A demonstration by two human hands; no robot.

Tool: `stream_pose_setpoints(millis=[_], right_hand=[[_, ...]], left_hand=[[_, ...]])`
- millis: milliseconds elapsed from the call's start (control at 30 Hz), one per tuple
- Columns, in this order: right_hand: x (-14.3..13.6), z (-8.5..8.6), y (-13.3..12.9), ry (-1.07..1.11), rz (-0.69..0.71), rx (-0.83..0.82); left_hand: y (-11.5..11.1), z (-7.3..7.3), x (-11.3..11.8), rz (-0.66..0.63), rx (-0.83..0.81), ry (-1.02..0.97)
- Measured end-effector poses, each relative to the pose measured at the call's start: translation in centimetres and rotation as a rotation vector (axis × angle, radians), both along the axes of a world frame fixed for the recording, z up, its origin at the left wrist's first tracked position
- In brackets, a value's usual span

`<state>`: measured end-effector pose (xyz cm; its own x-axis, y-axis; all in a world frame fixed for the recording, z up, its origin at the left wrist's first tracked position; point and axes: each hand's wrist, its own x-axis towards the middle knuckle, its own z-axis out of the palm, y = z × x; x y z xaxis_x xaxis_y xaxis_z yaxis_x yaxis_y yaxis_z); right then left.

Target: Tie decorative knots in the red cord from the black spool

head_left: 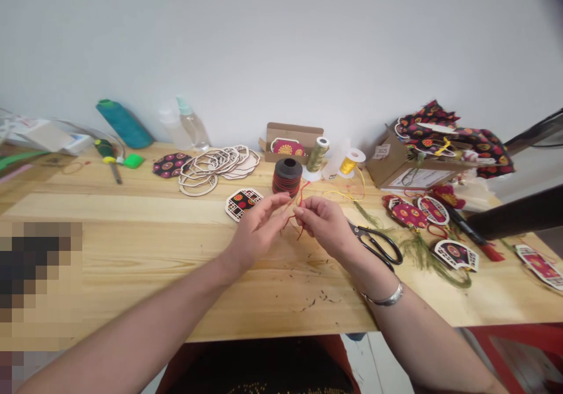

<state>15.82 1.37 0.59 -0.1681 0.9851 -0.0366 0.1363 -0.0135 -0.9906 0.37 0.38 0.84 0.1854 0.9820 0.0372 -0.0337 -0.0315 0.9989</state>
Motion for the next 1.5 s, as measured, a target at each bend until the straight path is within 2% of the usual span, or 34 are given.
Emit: stream_pose_setpoints(millis=[100, 200, 467, 567, 800, 1067, 1167, 1333, 1500], right_hand=[[0.0, -0.1, 0.0, -0.053, -0.001, 0.033], [0.0, -0.2, 0.1, -0.078, -0.017, 0.048], [0.0, -0.5, 0.2, -0.07, -0.028, 0.053], [0.1, -0.4, 0.2, -0.039, -0.002, 0.027], [0.4, 0.3, 0.1, 0.059, 0.082, -0.054], [0.3, 0.4, 0.0, 0.017, 0.101, -0.048], [0.5, 0.7, 0.0, -0.07, 0.11, 0.022], [1.3, 1.1, 0.0, -0.377, 0.141, 0.209], [1.3, 1.1, -0.5, -0.582, 0.019, 0.308]], left_hand=[[0.0, 0.0, 0.2, -0.097, -0.077, -0.009], [0.1, -0.1, 0.2, -0.12, -0.075, 0.063], [0.2, 0.5, 0.0, -0.024, -0.117, 0.141], [0.3, 0.2, 0.0, -0.047, -0.162, 0.104], [0.9, -0.4, -0.2, -0.13, -0.403, -0.108], [0.9, -0.4, -0.3, -0.113, -0.419, -0.109], [1.0, -0.4, -0.3, -0.079, -0.406, -0.12], [1.2, -0.4, -0.3, -0.022, -0.388, -0.137], [1.4, -0.5, -0.3, 0.02, -0.371, -0.161]])
